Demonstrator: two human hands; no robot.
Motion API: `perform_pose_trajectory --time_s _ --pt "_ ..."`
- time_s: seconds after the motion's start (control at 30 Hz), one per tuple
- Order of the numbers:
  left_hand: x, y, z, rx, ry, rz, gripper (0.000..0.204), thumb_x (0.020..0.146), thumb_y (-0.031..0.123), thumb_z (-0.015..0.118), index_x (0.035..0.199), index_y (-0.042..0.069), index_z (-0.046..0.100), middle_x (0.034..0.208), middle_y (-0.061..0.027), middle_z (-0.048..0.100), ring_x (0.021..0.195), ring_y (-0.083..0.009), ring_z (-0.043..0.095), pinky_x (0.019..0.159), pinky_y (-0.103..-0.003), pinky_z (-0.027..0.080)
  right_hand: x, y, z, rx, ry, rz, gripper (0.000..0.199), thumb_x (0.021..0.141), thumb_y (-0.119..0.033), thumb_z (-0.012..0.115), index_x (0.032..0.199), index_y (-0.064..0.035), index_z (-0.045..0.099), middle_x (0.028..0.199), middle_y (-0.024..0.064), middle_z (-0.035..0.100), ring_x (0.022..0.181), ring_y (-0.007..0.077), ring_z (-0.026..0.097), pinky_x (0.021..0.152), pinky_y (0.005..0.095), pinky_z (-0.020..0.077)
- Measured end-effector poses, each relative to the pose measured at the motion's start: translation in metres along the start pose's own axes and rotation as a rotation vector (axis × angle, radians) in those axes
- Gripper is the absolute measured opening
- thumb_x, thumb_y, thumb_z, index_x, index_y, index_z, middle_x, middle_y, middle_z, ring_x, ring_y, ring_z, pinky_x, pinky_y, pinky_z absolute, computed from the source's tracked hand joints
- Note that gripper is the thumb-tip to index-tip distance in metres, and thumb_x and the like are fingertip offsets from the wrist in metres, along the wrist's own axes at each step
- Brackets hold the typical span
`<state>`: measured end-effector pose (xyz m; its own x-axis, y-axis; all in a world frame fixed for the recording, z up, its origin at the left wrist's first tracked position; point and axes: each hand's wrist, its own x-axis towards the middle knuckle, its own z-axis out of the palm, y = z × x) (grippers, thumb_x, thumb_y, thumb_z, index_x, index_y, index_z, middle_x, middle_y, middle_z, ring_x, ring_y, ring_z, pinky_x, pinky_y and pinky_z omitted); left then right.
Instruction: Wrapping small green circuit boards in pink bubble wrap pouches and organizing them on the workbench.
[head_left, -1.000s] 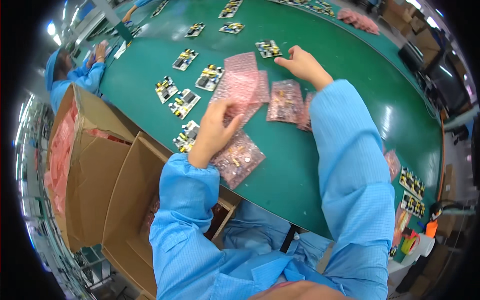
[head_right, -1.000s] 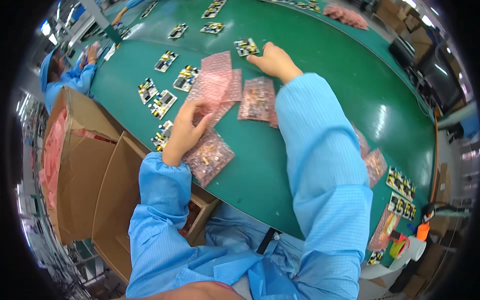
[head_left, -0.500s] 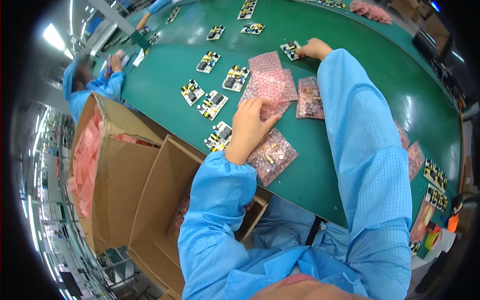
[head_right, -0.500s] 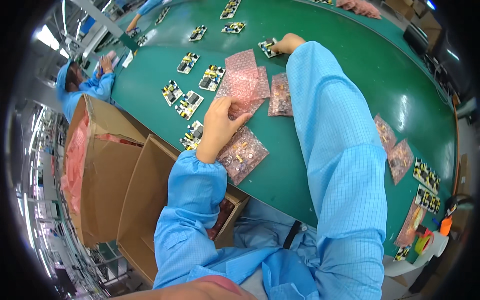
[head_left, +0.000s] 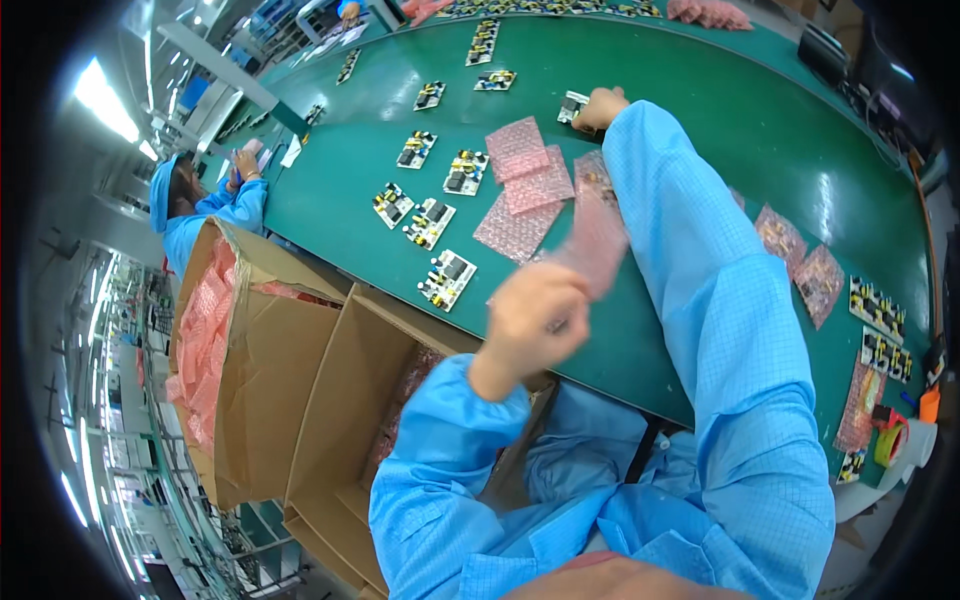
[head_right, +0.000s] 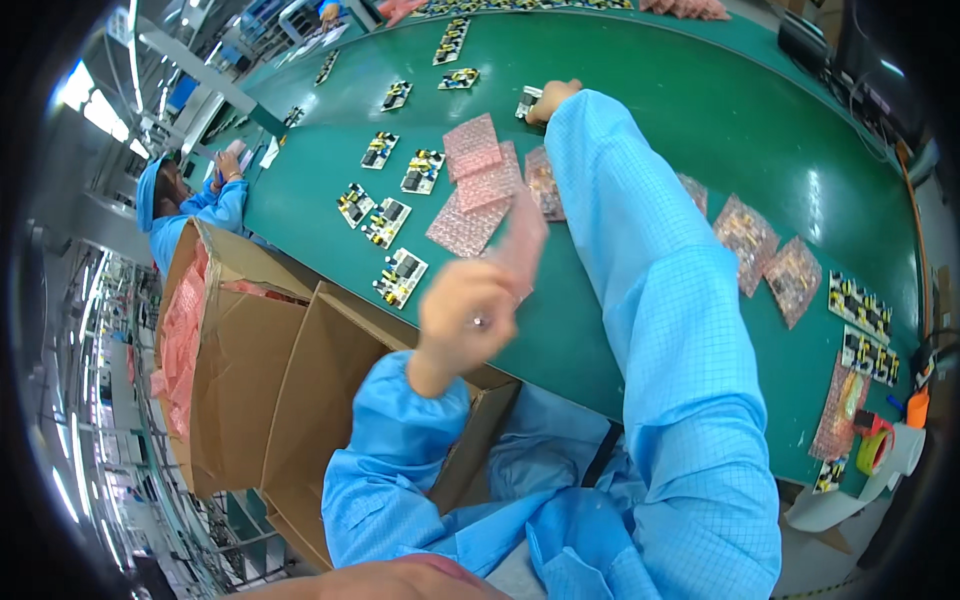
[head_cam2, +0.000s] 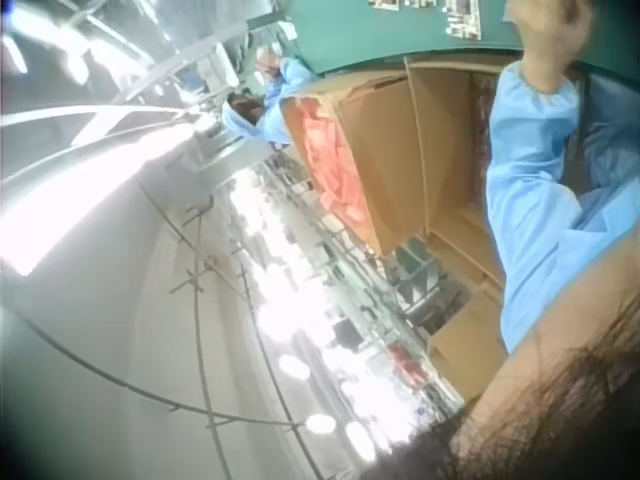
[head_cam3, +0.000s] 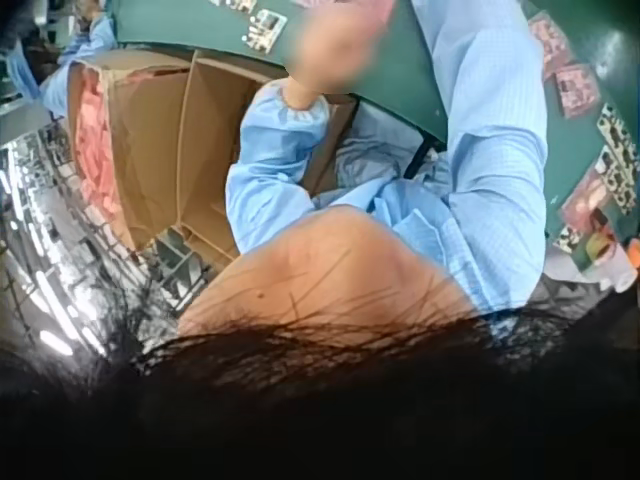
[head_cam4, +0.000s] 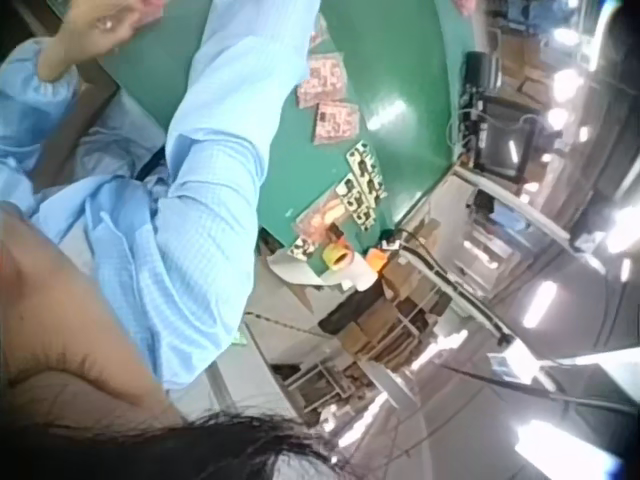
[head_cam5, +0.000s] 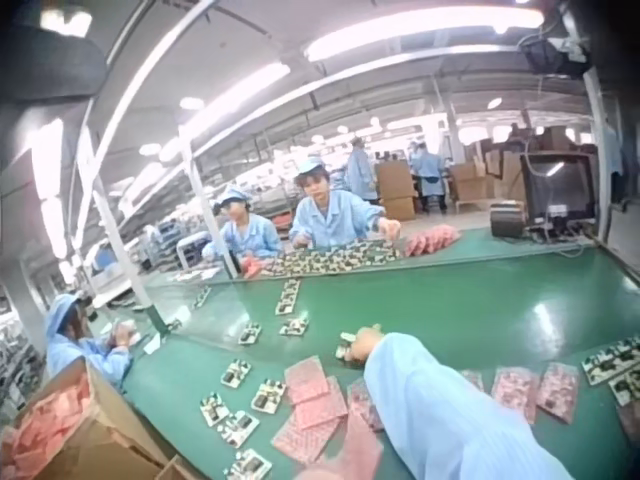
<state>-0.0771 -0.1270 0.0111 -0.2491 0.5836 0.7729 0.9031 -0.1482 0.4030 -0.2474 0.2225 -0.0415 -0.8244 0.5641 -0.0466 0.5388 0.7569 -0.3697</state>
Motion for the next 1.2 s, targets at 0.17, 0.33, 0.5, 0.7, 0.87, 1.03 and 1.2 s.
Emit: perform_pose_trajectory --time_s 0.17,0.33,0.5,0.7,0.87,1.03,1.2 --pt "-0.023 0.041 0.075 -0.228 -0.347 0.133 0.021 0.069 0.003 0.072 0.087 0.005 0.062 0.105 -0.0114 0.067 0.095 -0.03 0.065 0.081 -0.04 0.053 -0.056 0.084 -0.082 0.103 -0.063 -0.26 0.053 0.067 -0.031 0.082 0.103 0.0036 0.064 0.094 0.0134 0.069 0.076 0.0253 0.066 0.069 0.0359 0.0541" --pt "-0.025 0.046 0.106 -0.119 -0.588 0.121 0.028 0.075 0.014 0.071 0.098 0.003 0.06 0.12 -0.015 0.061 0.111 -0.0332 0.058 0.09 -0.044 0.048 -0.219 0.14 -0.15 0.598 0.058 -0.247 0.04 0.081 -0.026 0.077 0.106 -0.0026 0.057 0.085 0.0031 0.061 0.072 0.0131 0.058 0.062 0.029 0.0488" --pt "0.011 0.07 0.136 -0.112 -0.718 0.097 0.034 0.077 0.019 0.073 0.105 0.004 0.061 0.108 -0.0146 0.059 0.106 -0.0337 0.057 0.086 -0.044 0.045 -0.355 0.197 -0.131 0.942 -0.16 -0.251 0.041 0.08 -0.004 0.077 0.115 -0.0045 0.056 0.102 -0.0002 0.062 0.089 0.0064 0.059 0.079 0.024 0.0522" --pt "0.02 0.061 0.161 0.083 -0.674 0.066 0.016 0.079 0.014 0.071 0.09 0.006 0.063 0.091 -0.0099 0.057 0.09 -0.0308 0.057 0.076 -0.043 0.046 -0.4 0.245 -0.1 0.864 -0.317 -0.039 0.045 0.078 -0.008 0.082 0.115 -0.0034 0.057 0.092 -0.001 0.063 0.079 0.0046 0.054 0.069 0.0202 0.0456" --pt "0.018 0.056 0.164 0.046 -0.604 -0.034 0.013 0.076 0.006 0.074 0.085 0.005 0.064 0.087 -0.0088 0.059 0.082 -0.0292 0.057 0.071 -0.04 0.048 -0.405 0.244 -0.099 0.838 -0.337 0.005 0.045 0.081 -0.016 0.082 0.116 -0.0026 0.057 0.084 -0.0014 0.061 0.072 0.0037 0.049 0.06 0.0221 0.0397" --pt "0.015 0.047 0.167 -0.076 -0.595 -0.074 0.014 0.077 0.003 0.072 0.09 0.003 0.065 0.085 -0.0083 0.059 0.076 -0.0244 0.06 0.066 -0.035 0.05 -0.41 0.249 -0.101 0.748 -0.293 -0.089 0.051 0.084 -0.018 0.075 0.126 0.0002 0.054 0.083 0.0019 0.06 0.073 0.0084 0.052 0.064 0.0247 0.0439" --pt "0.011 0.05 0.171 -0.09 -0.572 -0.2 0.013 0.079 0.001 0.071 0.091 0.003 0.065 0.082 -0.0081 0.059 0.068 -0.0187 0.06 0.06 -0.031 0.05 -0.407 0.253 -0.1 0.754 -0.309 -0.108 0.053 0.084 -0.015 0.073 0.13 0.0003 0.053 0.082 0.0013 0.056 0.074 0.0094 0.053 0.066 0.0258 0.0454"
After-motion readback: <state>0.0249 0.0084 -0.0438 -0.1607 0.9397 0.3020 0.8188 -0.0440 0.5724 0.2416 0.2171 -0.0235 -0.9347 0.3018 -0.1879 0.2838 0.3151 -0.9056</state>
